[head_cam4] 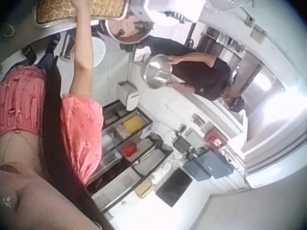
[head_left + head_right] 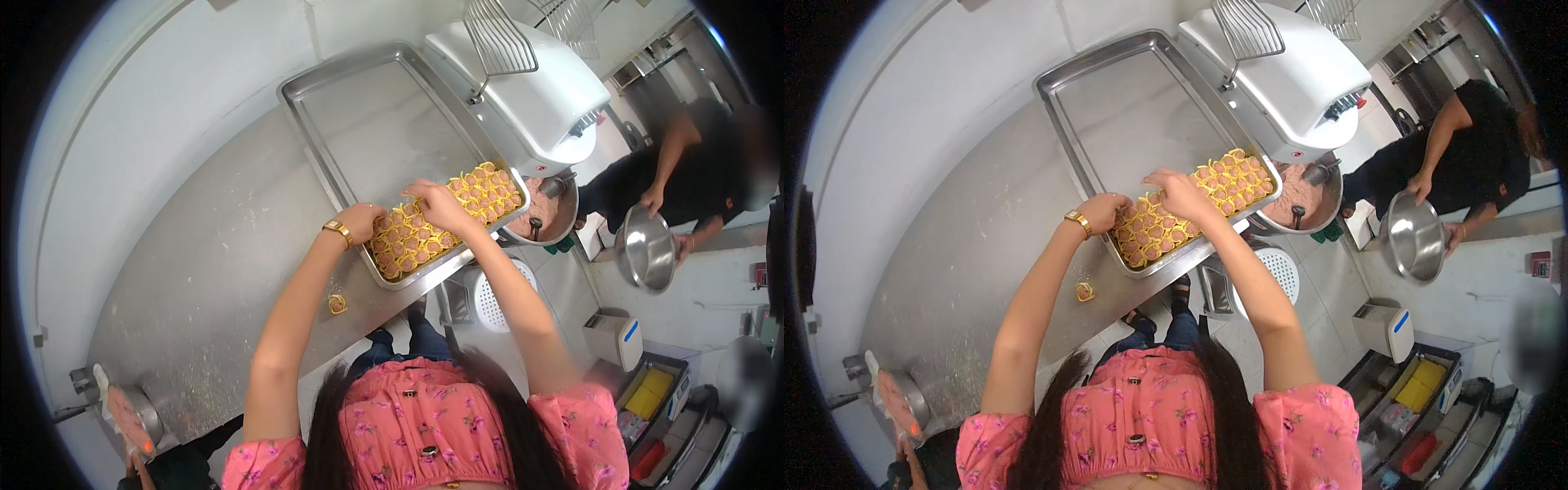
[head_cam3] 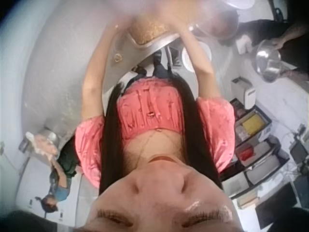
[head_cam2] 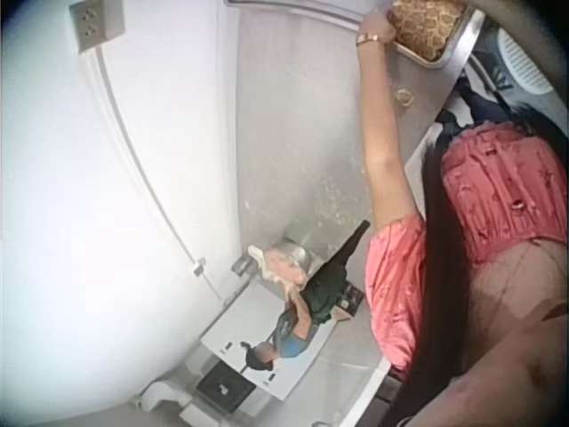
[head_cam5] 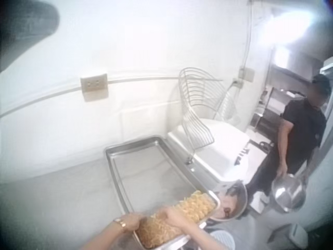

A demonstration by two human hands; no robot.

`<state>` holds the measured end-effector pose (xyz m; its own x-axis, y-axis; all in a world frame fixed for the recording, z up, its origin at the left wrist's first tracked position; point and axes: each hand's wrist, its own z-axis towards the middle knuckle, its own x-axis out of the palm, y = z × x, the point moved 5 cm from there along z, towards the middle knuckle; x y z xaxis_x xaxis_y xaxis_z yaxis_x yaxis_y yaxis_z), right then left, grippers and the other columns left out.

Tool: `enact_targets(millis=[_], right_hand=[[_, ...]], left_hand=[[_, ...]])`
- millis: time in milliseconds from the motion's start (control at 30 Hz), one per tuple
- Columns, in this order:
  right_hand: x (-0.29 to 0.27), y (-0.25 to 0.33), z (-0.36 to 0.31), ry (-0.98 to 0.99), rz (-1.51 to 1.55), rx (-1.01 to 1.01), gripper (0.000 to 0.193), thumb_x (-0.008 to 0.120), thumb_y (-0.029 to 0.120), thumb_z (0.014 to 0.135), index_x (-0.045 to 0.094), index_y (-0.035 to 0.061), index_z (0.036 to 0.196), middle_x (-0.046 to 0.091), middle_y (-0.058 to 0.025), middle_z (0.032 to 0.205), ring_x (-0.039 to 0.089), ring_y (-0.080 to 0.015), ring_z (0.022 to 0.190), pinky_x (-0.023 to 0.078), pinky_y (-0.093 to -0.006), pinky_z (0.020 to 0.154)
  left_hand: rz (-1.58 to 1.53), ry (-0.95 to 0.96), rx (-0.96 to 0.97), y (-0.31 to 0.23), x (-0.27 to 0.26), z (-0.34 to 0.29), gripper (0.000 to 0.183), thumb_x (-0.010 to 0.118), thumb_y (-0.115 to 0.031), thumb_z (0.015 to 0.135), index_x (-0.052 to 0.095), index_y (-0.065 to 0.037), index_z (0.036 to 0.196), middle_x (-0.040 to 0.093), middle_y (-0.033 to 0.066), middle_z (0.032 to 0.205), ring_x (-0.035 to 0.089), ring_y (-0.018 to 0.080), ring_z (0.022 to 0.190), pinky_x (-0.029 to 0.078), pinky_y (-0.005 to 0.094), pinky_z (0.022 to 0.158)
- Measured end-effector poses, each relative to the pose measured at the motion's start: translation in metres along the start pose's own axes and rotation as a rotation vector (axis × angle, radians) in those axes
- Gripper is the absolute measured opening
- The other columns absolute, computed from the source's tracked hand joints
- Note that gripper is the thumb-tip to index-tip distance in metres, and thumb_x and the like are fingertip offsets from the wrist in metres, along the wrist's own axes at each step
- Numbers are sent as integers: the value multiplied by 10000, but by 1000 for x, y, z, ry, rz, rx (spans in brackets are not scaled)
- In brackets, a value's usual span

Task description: The person places small yellow dough pieces into a metal tray, then washes a blue mug and spoon at a sink. Later, the person places filling into yellow dough cups on a stainless steel table alongside another worker.

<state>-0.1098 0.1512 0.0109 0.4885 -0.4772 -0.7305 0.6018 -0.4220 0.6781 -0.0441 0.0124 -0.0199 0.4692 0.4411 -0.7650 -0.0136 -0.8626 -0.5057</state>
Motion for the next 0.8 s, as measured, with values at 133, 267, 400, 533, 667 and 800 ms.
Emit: enact_targets(millis=[133, 267, 400, 533, 667, 800], right_hand=[[21, -9, 17, 201, -71, -96, 372, 531, -46, 618, 638, 68, 956, 601, -117, 972, 572, -302, 891, 449, -366, 792], [36, -19, 21, 329, -154, -108, 355, 501, -67, 611, 645, 46, 915, 619, -121, 913, 568, -301, 871, 440, -368, 789], [40, -22, 26, 403, -185, -135, 372, 513, -57, 588, 660, 60, 910, 630, -125, 900, 572, -301, 864, 409, -362, 855], [40, -21, 26, 424, -140, -87, 383, 505, -62, 582, 665, 67, 905, 630, -141, 898, 577, -299, 859, 402, -359, 869], [35, -25, 29, 445, -87, 1, 403, 500, -69, 579, 664, 75, 918, 628, -143, 921, 581, -304, 848, 402, -353, 873], [16, -39, 31, 340, 10, 43, 399, 512, -46, 592, 658, 78, 942, 630, -145, 904, 586, -304, 837, 377, -362, 902]], left_hand=[[0, -94, 12, -1, 7, -1, 420, 362, 25, 725, 555, -87, 1081, 570, 133, 1056, 533, 284, 984, 423, 367, 852], [35, -36, -67, 0, 8, 2, 386, 364, -16, 737, 575, -86, 1053, 586, 136, 1023, 545, 290, 957, 437, 376, 826], [55, -31, -108, -2, -1, -1, 361, 373, -47, 739, 600, -80, 1017, 604, 142, 973, 564, 301, 912, 453, 382, 795], [44, -34, -92, -3, 0, 1, 366, 372, -40, 735, 595, -63, 1025, 601, 152, 970, 561, 308, 916, 450, 382, 801], [-10, -152, -34, 2, 3, 5, 392, 361, -16, 727, 561, -32, 1064, 576, 164, 1017, 529, 306, 977, 419, 375, 855], [-100, -181, 68, -1, 9, 13, 405, 354, -5, 720, 542, -23, 1078, 562, 165, 1041, 506, 301, 1009, 391, 369, 896]])
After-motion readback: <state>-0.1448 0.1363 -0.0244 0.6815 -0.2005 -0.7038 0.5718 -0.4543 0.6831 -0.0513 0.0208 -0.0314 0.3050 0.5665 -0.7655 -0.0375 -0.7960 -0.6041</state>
